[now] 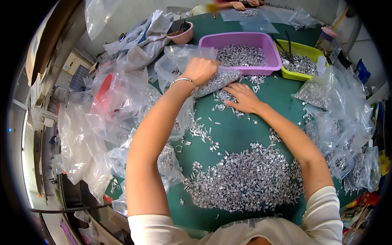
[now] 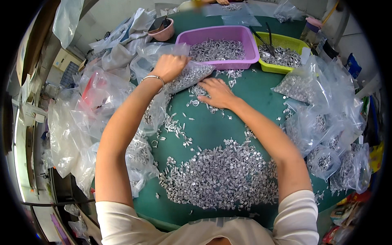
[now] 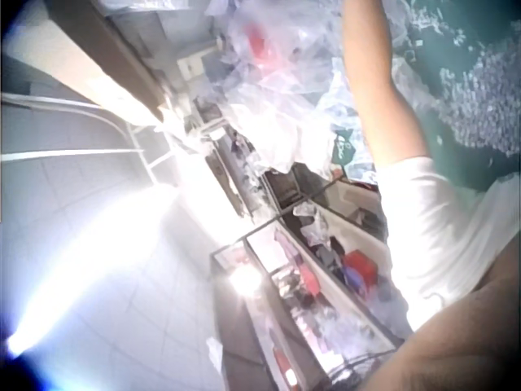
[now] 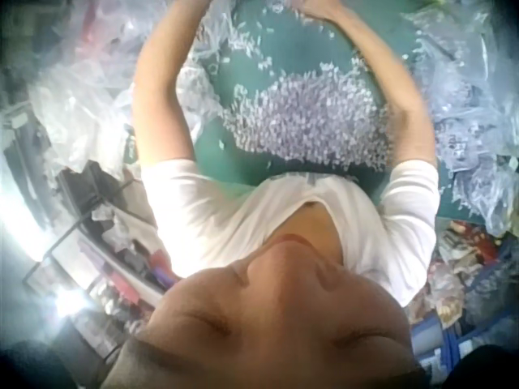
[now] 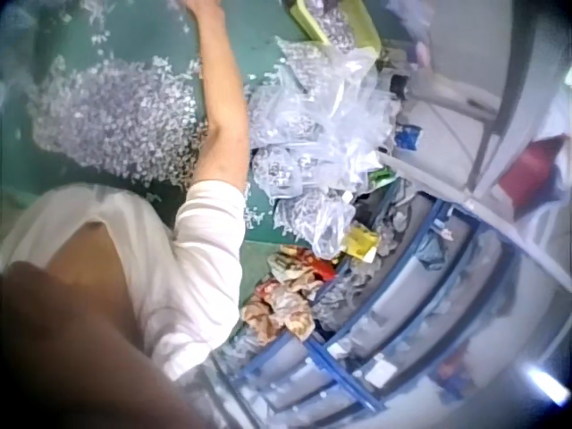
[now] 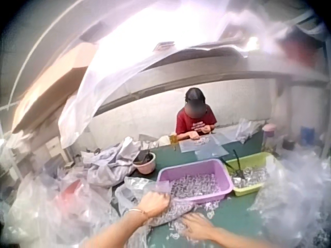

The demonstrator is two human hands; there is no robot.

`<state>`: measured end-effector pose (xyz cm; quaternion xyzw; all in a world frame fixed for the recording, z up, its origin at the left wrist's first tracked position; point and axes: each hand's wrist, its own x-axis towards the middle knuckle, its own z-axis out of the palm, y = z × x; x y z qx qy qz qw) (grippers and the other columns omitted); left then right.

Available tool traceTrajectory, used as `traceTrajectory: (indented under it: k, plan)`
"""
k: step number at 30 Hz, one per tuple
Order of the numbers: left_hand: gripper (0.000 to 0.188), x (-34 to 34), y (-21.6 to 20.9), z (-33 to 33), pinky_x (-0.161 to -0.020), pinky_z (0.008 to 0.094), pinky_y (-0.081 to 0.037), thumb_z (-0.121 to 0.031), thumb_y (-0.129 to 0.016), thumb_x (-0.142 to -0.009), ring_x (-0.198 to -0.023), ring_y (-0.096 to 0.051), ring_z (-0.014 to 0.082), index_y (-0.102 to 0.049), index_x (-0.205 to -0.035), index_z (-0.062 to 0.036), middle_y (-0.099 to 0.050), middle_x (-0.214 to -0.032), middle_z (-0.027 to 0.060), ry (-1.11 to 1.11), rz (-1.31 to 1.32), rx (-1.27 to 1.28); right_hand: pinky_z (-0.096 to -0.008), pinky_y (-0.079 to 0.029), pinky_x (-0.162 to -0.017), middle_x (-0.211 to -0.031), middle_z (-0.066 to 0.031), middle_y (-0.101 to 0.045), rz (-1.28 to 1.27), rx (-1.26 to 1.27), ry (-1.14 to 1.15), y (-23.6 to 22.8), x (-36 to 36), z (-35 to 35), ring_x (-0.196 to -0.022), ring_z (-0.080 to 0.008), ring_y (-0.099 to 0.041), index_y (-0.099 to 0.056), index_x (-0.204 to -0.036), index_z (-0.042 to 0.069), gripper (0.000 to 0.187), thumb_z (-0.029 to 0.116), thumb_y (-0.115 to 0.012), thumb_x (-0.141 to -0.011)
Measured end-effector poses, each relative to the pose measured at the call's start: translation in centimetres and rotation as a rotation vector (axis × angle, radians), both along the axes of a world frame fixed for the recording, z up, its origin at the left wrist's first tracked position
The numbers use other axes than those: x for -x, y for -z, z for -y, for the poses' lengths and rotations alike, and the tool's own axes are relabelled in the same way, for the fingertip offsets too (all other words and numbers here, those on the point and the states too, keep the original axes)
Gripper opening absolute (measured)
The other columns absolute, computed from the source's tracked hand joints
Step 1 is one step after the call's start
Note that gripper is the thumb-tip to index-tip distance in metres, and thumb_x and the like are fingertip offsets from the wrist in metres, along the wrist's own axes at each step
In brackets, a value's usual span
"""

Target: The person sorts small silver metal parts on a green table, picking them up by hand and placing them into clear plastic bags. The person also moves the bags and parts around the table to organize the workspace.

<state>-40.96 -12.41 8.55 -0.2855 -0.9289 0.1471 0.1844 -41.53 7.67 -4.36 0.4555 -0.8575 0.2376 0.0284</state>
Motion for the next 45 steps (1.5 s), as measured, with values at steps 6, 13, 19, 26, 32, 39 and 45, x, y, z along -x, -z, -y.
traceTrajectory:
  k: [6,13,19,26,32,39,45]
  plan:
    - [0.024,0.2,0.2,0.2,-0.051,0.0391,-0.053,-0.020,-0.050,-0.092,-0.060,-0.067,0.0301,-0.064,-0.086,-0.0007,-0.067,-0.068,0.0163,-0.059,0.039,0.009,-0.0430,-0.031,-0.105,-0.130,-0.0147,-0.051,0.196,0.033,-0.109,-2.4,-0.9,-0.1,-0.124,-0.0320,-0.043,-0.055,-0.124,0.005,0.047,0.038,-0.054,-0.091]
    - [0.035,0.9,0.5,-0.2,-0.052,0.0411,-0.052,-0.031,-0.048,-0.095,-0.062,-0.066,0.0327,-0.061,-0.078,-0.0034,-0.065,-0.066,0.0161,-0.018,-0.023,-0.023,-0.0439,-0.027,-0.111,-0.142,-0.0130,-0.042,-0.033,-0.024,-0.166,0.4,-0.5,0.6,-0.133,-0.0327,-0.035,-0.048,-0.131,0.005,0.054,0.042,-0.050,-0.093]
    - [0.034,0.5,1.2,0.2,-0.053,0.0416,-0.052,-0.030,-0.047,-0.095,-0.062,-0.066,0.0331,-0.062,-0.079,-0.0032,-0.066,-0.068,0.0161,-0.063,-0.003,-0.045,-0.0432,-0.029,-0.110,-0.130,-0.0135,-0.054,0.258,0.095,-0.325,-0.9,-6.3,-2.1,-0.125,-0.0318,-0.045,-0.056,-0.122,0.005,0.042,0.034,-0.057,-0.091]
    - [0.026,-1.2,2.4,-1.4,-0.052,0.0394,-0.053,-0.024,-0.049,-0.092,-0.062,-0.067,0.0288,-0.061,-0.081,-0.0034,-0.066,-0.067,0.0144,-0.021,0.000,-0.014,-0.0425,-0.033,-0.105,-0.125,-0.0141,-0.056,0.018,0.197,0.280,-2.2,-1.7,-6.2,-0.126,-0.0322,-0.043,-0.059,-0.118,0.003,0.043,0.031,-0.062,-0.086]
    - [0.015,-2.6,4.0,-3.4,-0.052,0.0364,-0.054,-0.014,-0.053,-0.086,-0.062,-0.068,0.0250,-0.062,-0.079,-0.0039,-0.067,-0.068,0.0109,0.059,-0.024,-0.091,-0.0428,-0.027,-0.110,-0.137,-0.0207,-0.044,-0.001,0.148,0.274,1.4,0.3,-5.6,-0.131,-0.0342,-0.036,-0.048,-0.128,-0.003,0.057,0.036,-0.058,-0.088]
    - [0.012,-9.6,5.8,-5.0,-0.068,0.0382,-0.047,-0.014,-0.063,-0.079,-0.081,-0.056,0.0274,-0.056,-0.085,-0.0060,-0.053,-0.086,0.0101,0.285,0.074,-0.451,-0.0424,-0.028,-0.110,-0.135,-0.0186,-0.046,0.247,0.231,0.177,-0.6,-5.9,-5.6,-0.132,-0.0372,-0.034,-0.051,-0.125,-0.001,0.046,0.030,-0.056,-0.091]
    - [0.033,-16.3,8.9,-6.6,-0.086,0.0499,-0.043,-0.015,-0.064,-0.084,-0.109,-0.049,0.0365,-0.053,-0.113,-0.0027,-0.049,-0.117,0.0179,-0.299,0.257,-0.697,-0.0431,-0.028,-0.110,-0.135,-0.0169,-0.047,0.189,0.184,0.054,0.4,-6.7,-6.0,-0.131,-0.0367,-0.036,-0.051,-0.126,0.001,0.044,0.029,-0.056,-0.092]
